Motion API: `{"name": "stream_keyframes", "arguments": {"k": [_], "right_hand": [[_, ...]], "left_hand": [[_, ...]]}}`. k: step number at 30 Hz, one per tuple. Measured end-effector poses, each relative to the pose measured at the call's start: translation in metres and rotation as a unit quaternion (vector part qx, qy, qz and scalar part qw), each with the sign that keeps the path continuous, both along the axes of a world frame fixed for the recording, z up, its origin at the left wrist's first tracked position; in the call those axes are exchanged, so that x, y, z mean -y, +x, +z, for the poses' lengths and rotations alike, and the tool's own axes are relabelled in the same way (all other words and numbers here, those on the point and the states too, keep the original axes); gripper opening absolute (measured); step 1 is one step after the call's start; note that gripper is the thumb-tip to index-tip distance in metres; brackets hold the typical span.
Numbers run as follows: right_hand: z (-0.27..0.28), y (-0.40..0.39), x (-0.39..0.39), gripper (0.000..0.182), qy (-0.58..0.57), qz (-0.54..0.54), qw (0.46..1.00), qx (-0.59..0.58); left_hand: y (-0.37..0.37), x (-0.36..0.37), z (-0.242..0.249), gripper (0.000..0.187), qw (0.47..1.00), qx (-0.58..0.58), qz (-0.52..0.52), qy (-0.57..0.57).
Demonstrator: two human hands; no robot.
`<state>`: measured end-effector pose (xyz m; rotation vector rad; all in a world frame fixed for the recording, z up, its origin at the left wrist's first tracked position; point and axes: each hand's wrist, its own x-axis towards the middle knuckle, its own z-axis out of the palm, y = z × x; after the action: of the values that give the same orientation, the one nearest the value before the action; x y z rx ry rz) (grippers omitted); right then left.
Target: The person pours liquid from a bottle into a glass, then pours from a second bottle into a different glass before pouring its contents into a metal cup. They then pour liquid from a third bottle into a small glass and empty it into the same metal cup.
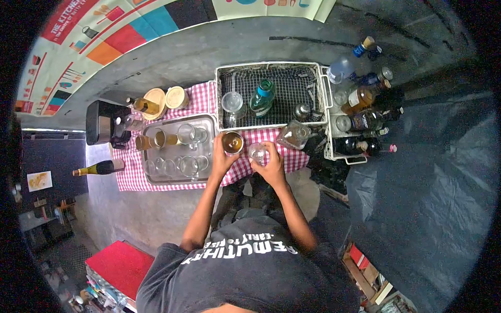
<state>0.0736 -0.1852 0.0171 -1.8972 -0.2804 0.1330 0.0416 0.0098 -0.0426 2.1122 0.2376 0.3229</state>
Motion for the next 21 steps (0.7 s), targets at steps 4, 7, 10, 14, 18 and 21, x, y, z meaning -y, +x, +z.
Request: {"name": "stream_keyframes", "arguments": {"k": [4, 7, 10, 14, 18, 21], "right_hand": [[0.004, 0.009, -0.003, 0.056, -0.026, 0.034, 0.998, 0.036], [0.01, 0.017, -0.006, 0.056, -0.02, 0.059, 0.997, 0.05], [0.01, 0.022, -0.009, 0.055, -0.004, 0.079, 0.996, 0.028], [0.022, 0.03, -0.017, 0.053, 0.024, 0.103, 0.993, 0.043], [0.03, 0.035, -0.023, 0.052, 0.022, 0.132, 0.989, 0.063], [0.035, 0.037, -0.029, 0.052, 0.031, 0.149, 0.988, 0.037]], "left_hand": [[0.0, 0.002, 0.0, 0.084, 0.999, -0.013, 0.014, -0.03], [0.0, 0.005, -0.001, 0.09, 0.999, -0.021, 0.012, -0.024], [-0.01, 0.014, 0.01, 0.097, 0.996, 0.012, 0.08, 0.048], [-0.037, 0.016, 0.043, 0.094, 0.985, 0.019, 0.112, 0.13], [-0.043, 0.019, 0.06, 0.089, 0.995, 0.037, 0.054, 0.081], [-0.029, 0.025, 0.064, 0.085, 0.999, 0.03, 0.005, -0.029]]}}
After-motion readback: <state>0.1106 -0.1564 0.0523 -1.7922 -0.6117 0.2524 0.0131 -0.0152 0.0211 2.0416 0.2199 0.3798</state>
